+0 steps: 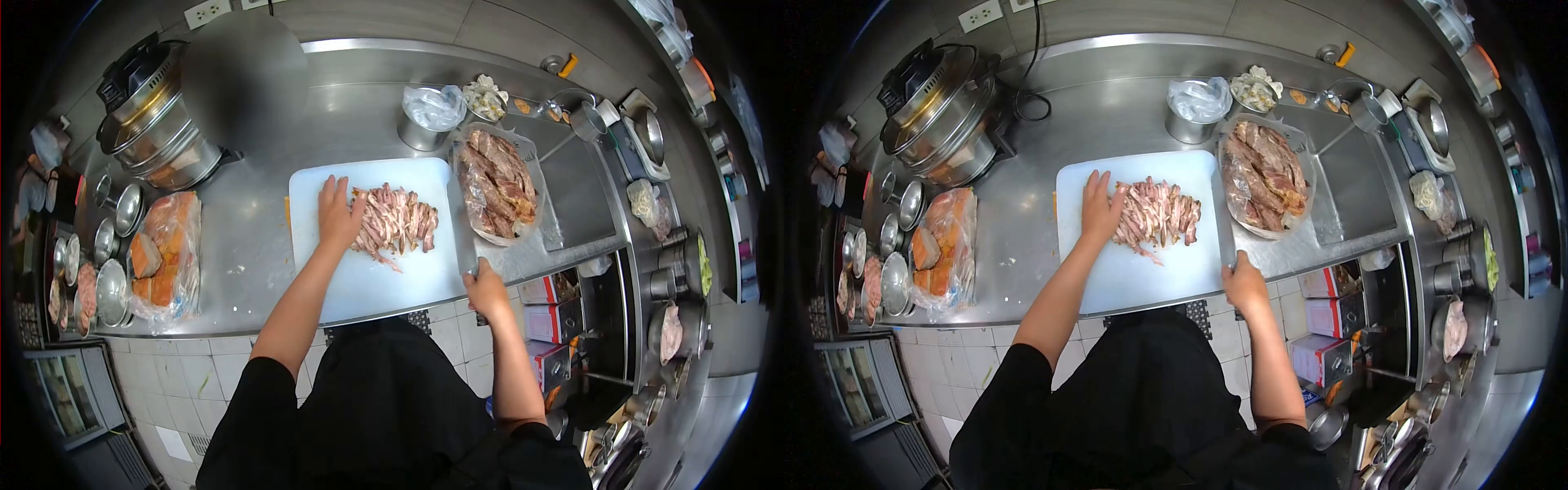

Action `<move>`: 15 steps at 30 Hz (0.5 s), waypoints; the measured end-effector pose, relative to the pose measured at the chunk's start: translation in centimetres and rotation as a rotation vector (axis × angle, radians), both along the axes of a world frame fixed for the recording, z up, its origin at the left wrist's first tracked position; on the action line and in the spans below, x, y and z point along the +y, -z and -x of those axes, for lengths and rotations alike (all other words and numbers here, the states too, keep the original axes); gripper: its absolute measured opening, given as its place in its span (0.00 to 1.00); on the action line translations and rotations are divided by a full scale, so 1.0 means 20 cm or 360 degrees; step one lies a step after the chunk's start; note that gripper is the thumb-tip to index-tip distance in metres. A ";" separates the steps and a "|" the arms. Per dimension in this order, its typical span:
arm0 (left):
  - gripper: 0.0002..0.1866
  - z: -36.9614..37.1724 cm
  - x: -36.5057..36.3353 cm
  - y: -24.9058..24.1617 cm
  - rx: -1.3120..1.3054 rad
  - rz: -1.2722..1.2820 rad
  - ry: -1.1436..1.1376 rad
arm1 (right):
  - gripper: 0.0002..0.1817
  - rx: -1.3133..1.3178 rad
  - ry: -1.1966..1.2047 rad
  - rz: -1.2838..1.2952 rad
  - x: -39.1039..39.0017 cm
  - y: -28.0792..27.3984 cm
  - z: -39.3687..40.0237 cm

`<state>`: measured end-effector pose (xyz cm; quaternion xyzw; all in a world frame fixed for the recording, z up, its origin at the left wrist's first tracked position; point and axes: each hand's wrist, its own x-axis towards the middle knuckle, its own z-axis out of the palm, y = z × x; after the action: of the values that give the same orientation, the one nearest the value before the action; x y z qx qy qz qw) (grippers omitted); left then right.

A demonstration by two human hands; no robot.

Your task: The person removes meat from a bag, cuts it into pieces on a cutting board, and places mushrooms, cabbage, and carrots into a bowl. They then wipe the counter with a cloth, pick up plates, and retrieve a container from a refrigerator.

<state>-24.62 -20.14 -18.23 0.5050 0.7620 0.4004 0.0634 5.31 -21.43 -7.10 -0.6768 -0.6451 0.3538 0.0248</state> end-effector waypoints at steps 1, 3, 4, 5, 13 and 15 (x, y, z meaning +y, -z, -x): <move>0.30 -0.02 0.05 0.02 -0.0005 0.0001 0.0013 | 0.16 -0.0005 0.0013 0.0001 -0.03 0.05 0.02; 0.31 -0.09 0.14 0.06 0.0172 0.0021 0.0073 | 0.20 -0.0221 -0.0184 -0.0271 -0.07 0.19 0.07; 0.32 -0.13 0.16 0.05 0.0027 0.0005 0.0176 | 0.22 -0.0238 -0.0246 -0.0271 -0.09 0.18 0.13; 0.32 -0.17 0.17 0.03 0.0025 0.0014 0.0194 | 0.24 -0.0253 -0.0308 -0.0269 -0.10 0.17 0.21; 0.30 -0.26 0.16 0.06 -0.0242 -0.0223 0.0175 | 0.17 -0.0181 -0.0629 -0.0253 0.03 0.17 0.44; 0.29 -0.27 0.12 0.05 -0.0251 -0.0280 0.0145 | 0.15 -0.0184 -0.0759 -0.0203 0.06 0.16 0.42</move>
<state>-19.17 -17.82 -19.24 0.5098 0.6927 0.5010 0.0966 -3.14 -20.30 -10.23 -0.5217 -0.8079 0.2690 -0.0537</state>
